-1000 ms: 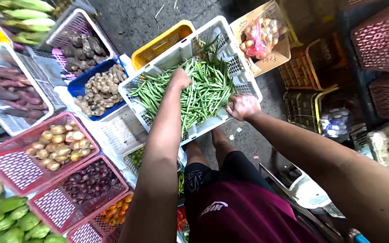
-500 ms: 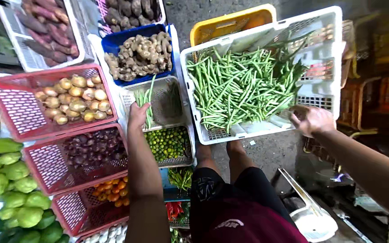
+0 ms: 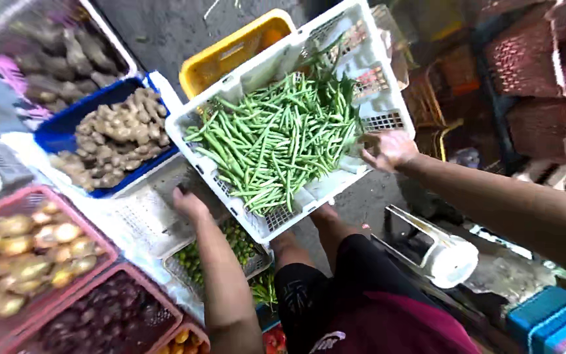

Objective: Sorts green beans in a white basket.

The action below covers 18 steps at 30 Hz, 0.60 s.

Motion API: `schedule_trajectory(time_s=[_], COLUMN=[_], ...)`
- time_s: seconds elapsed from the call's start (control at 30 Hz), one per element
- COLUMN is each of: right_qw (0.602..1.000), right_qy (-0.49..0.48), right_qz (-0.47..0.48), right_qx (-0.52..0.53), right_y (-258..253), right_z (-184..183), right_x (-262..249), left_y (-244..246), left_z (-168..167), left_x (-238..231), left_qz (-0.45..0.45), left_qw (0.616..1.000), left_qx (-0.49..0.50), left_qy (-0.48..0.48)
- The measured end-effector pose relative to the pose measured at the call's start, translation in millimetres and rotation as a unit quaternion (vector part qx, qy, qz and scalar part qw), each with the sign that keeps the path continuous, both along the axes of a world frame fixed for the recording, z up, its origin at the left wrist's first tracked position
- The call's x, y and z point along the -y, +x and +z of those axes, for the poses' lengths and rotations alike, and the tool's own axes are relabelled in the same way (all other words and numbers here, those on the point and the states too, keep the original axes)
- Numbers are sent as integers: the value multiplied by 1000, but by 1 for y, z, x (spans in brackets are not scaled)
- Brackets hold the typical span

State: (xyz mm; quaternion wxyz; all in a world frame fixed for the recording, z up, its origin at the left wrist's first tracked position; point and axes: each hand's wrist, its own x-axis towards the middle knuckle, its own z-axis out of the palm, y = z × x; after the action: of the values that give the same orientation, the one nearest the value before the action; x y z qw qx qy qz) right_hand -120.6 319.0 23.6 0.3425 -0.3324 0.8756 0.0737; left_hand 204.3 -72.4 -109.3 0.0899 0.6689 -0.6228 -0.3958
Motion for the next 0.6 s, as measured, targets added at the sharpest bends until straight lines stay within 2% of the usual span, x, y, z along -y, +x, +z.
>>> schedule_trajectory(time_s=[0.1, 0.13, 0.2, 0.23, 0.3, 0.37, 0.47, 0.6], right_qw=[1000, 1000, 1000, 999, 999, 999, 999, 998], right_qy=[1, -4, -13, -18, -27, -35, -31, -24], right_qz=[-14, -17, -21, -23, -27, -28, -19, -9], right_qx=[5, 5, 12, 13, 11, 14, 37, 62], right_y=[-1, -1, -2, -1, -2, -3, -5, -8], right_z=[3, 4, 3, 2, 0, -2, -2, -3], right_x=[0, 0, -1, -3, -5, -5, -5, -5], left_y=[-43, -66, -117, -146, -198, -232, -255, -254], left_z=[124, 154, 178, 175, 143, 106, 86, 86], left_x=[-17, -31, -61, -76, -103, -126, -139, -125], left_qz=[-60, -113, -257, -321, -427, -482, -506, -554], left_qw=[989, 985, 965, 946, 893, 849, 812, 770], left_qx=[-64, -68, -35, -3, 82, 178, 264, 263], left_qy=[-118, -114, -25, 35, 115, 121, 122, 178])
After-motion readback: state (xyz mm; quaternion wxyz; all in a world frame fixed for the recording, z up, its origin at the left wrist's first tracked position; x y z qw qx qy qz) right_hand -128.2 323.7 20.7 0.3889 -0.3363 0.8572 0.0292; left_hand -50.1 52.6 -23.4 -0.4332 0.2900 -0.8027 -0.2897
